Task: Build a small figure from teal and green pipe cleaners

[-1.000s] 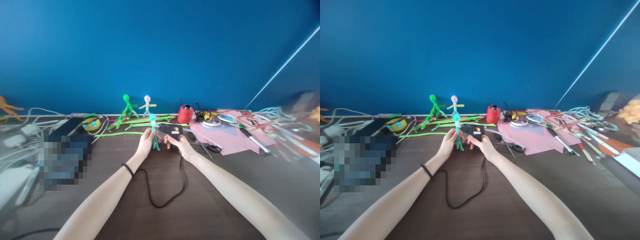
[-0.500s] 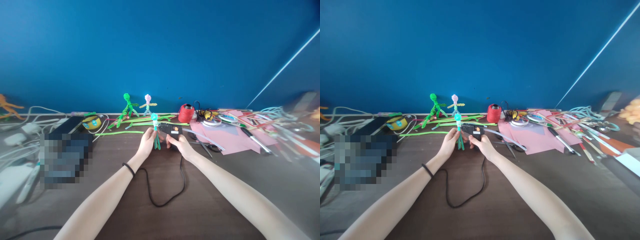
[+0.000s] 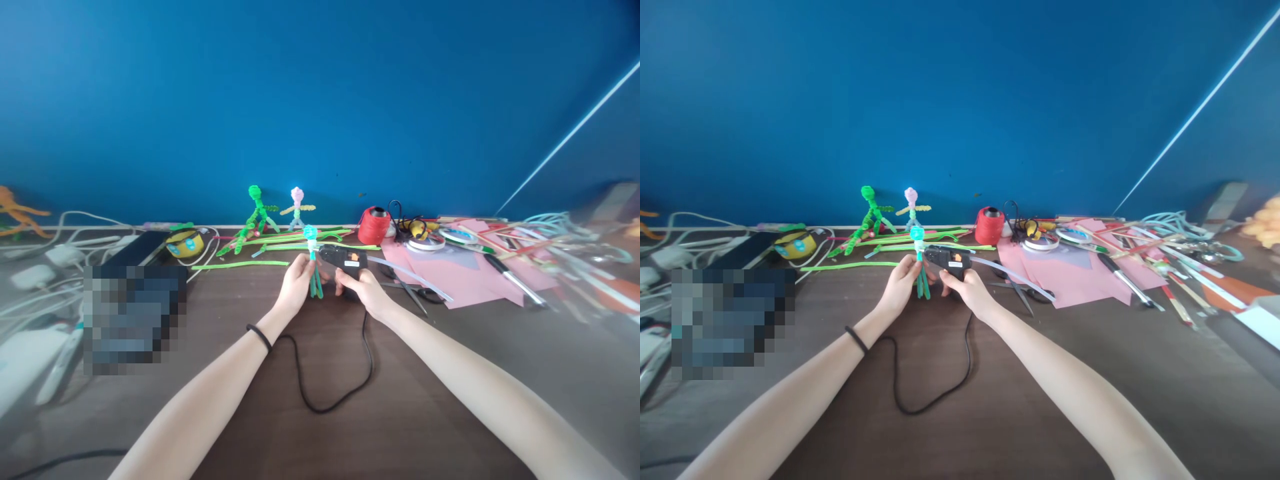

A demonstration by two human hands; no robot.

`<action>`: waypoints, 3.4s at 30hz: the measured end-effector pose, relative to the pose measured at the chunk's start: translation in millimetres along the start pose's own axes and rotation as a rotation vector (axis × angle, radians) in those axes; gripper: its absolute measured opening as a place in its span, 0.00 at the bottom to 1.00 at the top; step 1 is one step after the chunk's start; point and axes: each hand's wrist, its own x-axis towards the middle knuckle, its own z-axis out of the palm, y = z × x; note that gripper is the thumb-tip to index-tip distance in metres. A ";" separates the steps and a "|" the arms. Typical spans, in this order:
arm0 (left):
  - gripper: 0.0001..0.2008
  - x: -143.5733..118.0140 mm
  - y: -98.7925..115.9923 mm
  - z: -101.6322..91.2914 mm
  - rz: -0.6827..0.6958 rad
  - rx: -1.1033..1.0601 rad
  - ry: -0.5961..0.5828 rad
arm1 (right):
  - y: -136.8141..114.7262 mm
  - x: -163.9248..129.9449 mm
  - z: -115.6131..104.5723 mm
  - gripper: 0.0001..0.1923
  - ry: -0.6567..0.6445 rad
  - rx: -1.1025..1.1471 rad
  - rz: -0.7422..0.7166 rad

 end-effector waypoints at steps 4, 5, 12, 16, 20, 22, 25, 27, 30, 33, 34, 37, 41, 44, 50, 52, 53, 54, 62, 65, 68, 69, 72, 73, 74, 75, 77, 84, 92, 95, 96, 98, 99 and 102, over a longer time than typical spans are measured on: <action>0.10 0.0 0.0 0.2 -0.005 0.000 -0.001 | 1.9 -0.1 -0.6 0.20 -0.004 0.003 -0.007; 0.10 0.0 0.2 0.3 -0.006 -0.001 0.001 | 2.3 -0.1 -0.6 0.20 -0.003 0.005 -0.005; 0.12 0.1 0.5 -0.3 -0.013 -0.008 -0.005 | 1.3 -0.3 -0.2 0.20 -0.002 0.019 0.027; 0.11 -0.1 0.1 -0.4 -0.006 -0.007 -0.009 | 0.7 -0.5 0.1 0.20 0.003 0.027 0.036; 0.11 -0.3 1.1 0.4 -0.007 -0.006 -0.002 | 1.5 -0.7 -0.2 0.19 -0.006 0.023 0.022; 0.11 -0.1 1.1 0.4 -0.009 -0.004 0.001 | 1.2 -0.8 -0.6 0.20 -0.011 0.021 0.019; 0.12 0.6 0.0 -0.3 -0.011 0.001 -0.004 | -0.4 -1.1 -0.7 0.20 -0.014 0.015 0.022; 0.12 0.9 -0.7 -0.5 -0.010 0.005 -0.006 | -1.5 -1.1 -0.6 0.20 -0.015 0.010 0.025; 0.12 0.8 -0.6 -0.1 -0.008 0.005 -0.005 | -1.6 -1.0 -0.8 0.20 -0.015 0.011 0.025; 0.12 0.4 0.3 0.7 -0.015 0.008 0.001 | -0.3 -0.8 -1.4 0.20 -0.015 0.010 0.022; 0.13 0.4 0.5 0.7 -0.017 0.009 0.001 | 0.0 -0.7 -1.6 0.20 -0.015 0.006 0.022; 0.12 0.4 0.0 0.2 -0.014 0.010 -0.005 | -0.1 -0.8 -1.7 0.20 -0.019 0.000 0.017; 0.11 0.4 -0.8 -0.7 -0.005 0.015 -0.007 | -1.2 -0.9 -1.2 0.18 -0.027 0.020 0.020; 0.12 -0.1 0.2 -0.2 -0.005 0.018 -0.002 | -0.2 -0.4 -0.9 0.18 -0.029 0.038 0.020; 0.12 -0.3 0.7 0.7 0.005 0.018 0.005 | 3.6 0.1 -1.1 0.17 -0.023 0.045 0.009; 0.13 0.1 -0.1 0.3 0.008 0.018 0.007 | 3.2 -0.2 -1.0 0.17 -0.029 0.040 0.013; 0.12 0.3 -0.4 0.1 0.008 0.018 0.007 | 2.8 -0.4 -0.9 0.17 -0.031 0.037 0.014; 0.12 0.4 -0.7 -0.1 0.008 0.018 0.008 | 2.3 -0.5 -0.7 0.17 -0.031 0.036 0.014; 0.09 -0.1 -1.5 -0.8 0.024 0.046 -0.003 | 1.6 0.0 0.1 0.16 -0.006 0.056 0.025; 0.09 -0.1 -2.2 -1.2 0.020 0.053 -0.003 | 2.6 -0.1 0.4 0.15 0.005 0.076 0.024; 0.10 0.1 -2.6 -1.6 0.024 0.058 -0.009 | 3.8 0.2 0.9 0.15 0.011 0.086 0.024; 0.10 0.1 -2.7 -1.6 0.023 0.062 -0.014 | 4.1 0.5 1.3 0.15 0.017 0.094 0.030; 0.10 -0.2 -2.5 -1.3 0.024 0.054 -0.006 | 4.3 1.7 2.7 0.14 0.069 0.152 0.073; 0.10 -0.5 -2.2 -1.1 0.027 0.044 0.008 | 4.1 2.0 3.3 0.14 0.095 0.182 0.087; 0.10 -1.0 -1.8 -1.0 0.033 0.031 0.025 | 3.7 2.4 3.7 0.14 0.122 0.220 0.097; 0.10 -1.5 -1.3 -0.9 0.039 0.018 0.041 | 3.3 2.7 4.1 0.14 0.148 0.268 0.106; 0.10 -2.6 0.1 -0.8 0.050 -0.001 0.062 | 2.6 3.3 4.1 0.14 0.195 0.378 0.129; 0.10 -6.0 5.3 -0.1 0.083 0.032 0.070 | 5.8 7.8 0.9 0.15 0.367 0.519 0.169; 0.08 -9.5 7.2 1.3 0.060 0.038 0.092 | 7.4 9.7 -3.0 0.14 0.318 0.136 0.129; 0.08 -8.9 6.3 0.8 0.074 0.009 0.152 | 7.6 12.7 -12.9 0.14 0.351 0.159 0.179; 0.08 -8.6 5.6 0.5 0.082 -0.004 0.170 | 7.9 14.0 -17.1 0.14 0.335 0.216 0.202; 0.08 -8.0 4.1 -0.2 0.095 -0.024 0.191 | 8.7 16.4 -25.4 0.11 0.279 0.373 0.256; 0.08 -7.8 3.3 -0.6 0.098 -0.026 0.195 | 9.0 17.3 -29.0 0.09 0.249 0.428 0.277; 0.09 -7.6 2.0 -1.1 0.100 -0.027 0.196 | 8.6 18.3 -35.5 0.06 0.189 0.461 0.317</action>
